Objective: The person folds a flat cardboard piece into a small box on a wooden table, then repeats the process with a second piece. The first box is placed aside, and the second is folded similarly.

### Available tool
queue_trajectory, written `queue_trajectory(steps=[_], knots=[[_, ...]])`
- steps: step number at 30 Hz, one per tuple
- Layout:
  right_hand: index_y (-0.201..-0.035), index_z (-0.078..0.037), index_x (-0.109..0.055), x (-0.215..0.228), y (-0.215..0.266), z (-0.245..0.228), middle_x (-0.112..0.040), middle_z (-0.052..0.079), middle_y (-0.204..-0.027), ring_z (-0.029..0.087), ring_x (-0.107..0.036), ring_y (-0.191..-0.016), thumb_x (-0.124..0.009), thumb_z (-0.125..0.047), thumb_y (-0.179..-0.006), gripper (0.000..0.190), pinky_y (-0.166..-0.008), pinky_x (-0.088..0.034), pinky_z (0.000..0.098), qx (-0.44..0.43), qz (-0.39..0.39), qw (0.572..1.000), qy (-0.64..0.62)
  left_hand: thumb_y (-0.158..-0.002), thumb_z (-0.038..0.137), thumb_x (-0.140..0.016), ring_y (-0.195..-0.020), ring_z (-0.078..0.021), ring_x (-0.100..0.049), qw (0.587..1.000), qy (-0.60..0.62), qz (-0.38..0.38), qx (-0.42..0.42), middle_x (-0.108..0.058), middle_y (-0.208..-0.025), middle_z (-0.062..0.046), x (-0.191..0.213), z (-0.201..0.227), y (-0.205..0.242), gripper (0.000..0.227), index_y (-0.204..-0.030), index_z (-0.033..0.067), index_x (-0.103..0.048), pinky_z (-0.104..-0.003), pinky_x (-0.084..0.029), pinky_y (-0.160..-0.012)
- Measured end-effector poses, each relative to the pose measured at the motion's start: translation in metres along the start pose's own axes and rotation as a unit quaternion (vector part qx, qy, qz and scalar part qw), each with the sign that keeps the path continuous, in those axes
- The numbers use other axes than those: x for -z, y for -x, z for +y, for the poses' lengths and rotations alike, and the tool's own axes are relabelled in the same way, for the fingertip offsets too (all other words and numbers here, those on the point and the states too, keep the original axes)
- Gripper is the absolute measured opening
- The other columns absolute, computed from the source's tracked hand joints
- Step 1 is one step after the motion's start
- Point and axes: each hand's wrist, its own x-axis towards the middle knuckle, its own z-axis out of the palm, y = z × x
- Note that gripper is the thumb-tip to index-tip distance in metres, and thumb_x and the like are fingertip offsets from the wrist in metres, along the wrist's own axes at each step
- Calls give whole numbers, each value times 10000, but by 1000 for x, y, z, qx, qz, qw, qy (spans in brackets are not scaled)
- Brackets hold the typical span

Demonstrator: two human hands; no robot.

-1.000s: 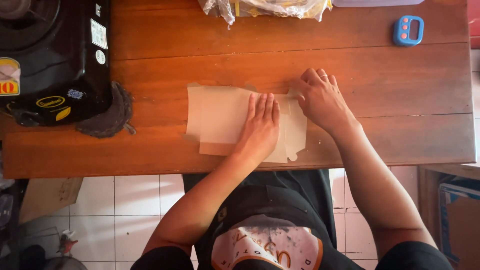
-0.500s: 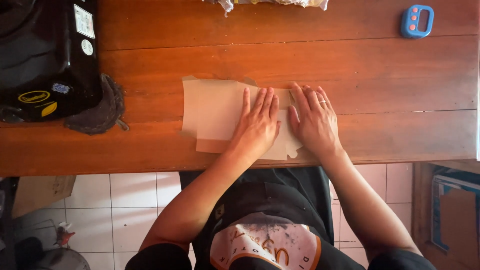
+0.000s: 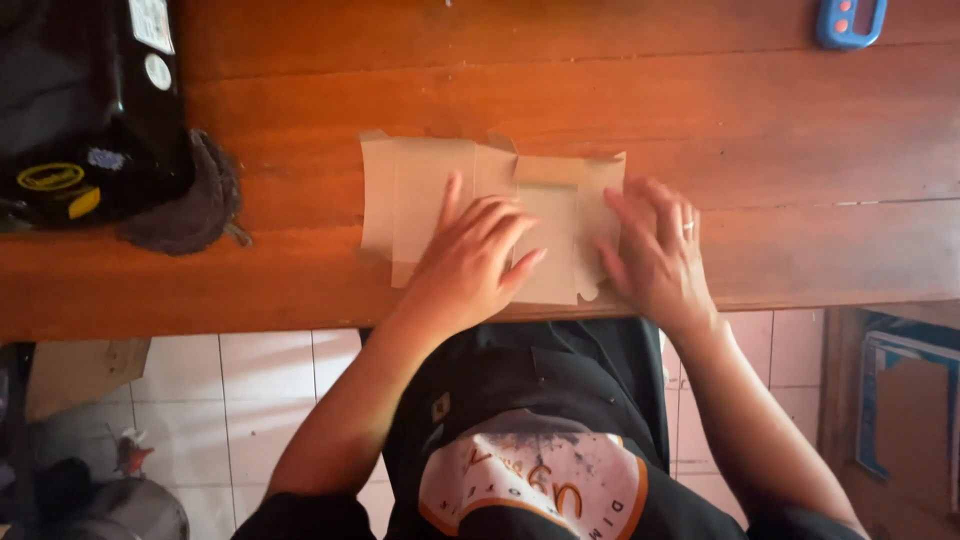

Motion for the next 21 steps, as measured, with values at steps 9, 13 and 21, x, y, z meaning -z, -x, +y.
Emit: queue_trajectory(steps=[9, 13, 21], knots=[[-1269, -147, -630, -2, 14, -49, -559, 74, -1277, 287, -535, -1110, -749, -540, -744, 666, -794, -395, 382, 31, -117, 989, -84, -901, 220, -684, -1014, -249, -569, 994, -107, 19, 15, -570, -974, -30, -5, 3, 50, 214, -1093, 134, -643, -613, -321, -1043], [-1241, -131, -647, 1, 12, -47, -585, 71, -1244, 284, -560, -1086, -713, -547, -790, 617, -781, -397, 373, 42, -119, 987, -96, -944, 201, -630, -929, -191, -581, 994, -100, 28, 22, -565, -900, 16, -12, -1, 55, 78, -1017, 175, -641, -520, -362, -992], [-941, -77, -738, 3, -4, -54, -677, 83, -911, 287, -661, -841, -681, -152, -906, 100, -717, -494, 376, 137, 13, 987, -86, -929, 140, -622, -923, -224, -598, 997, -69, 19, 25, -620, -903, -16, 11, 7, 45, 46, -974, 148, -630, -518, -351, -977]])
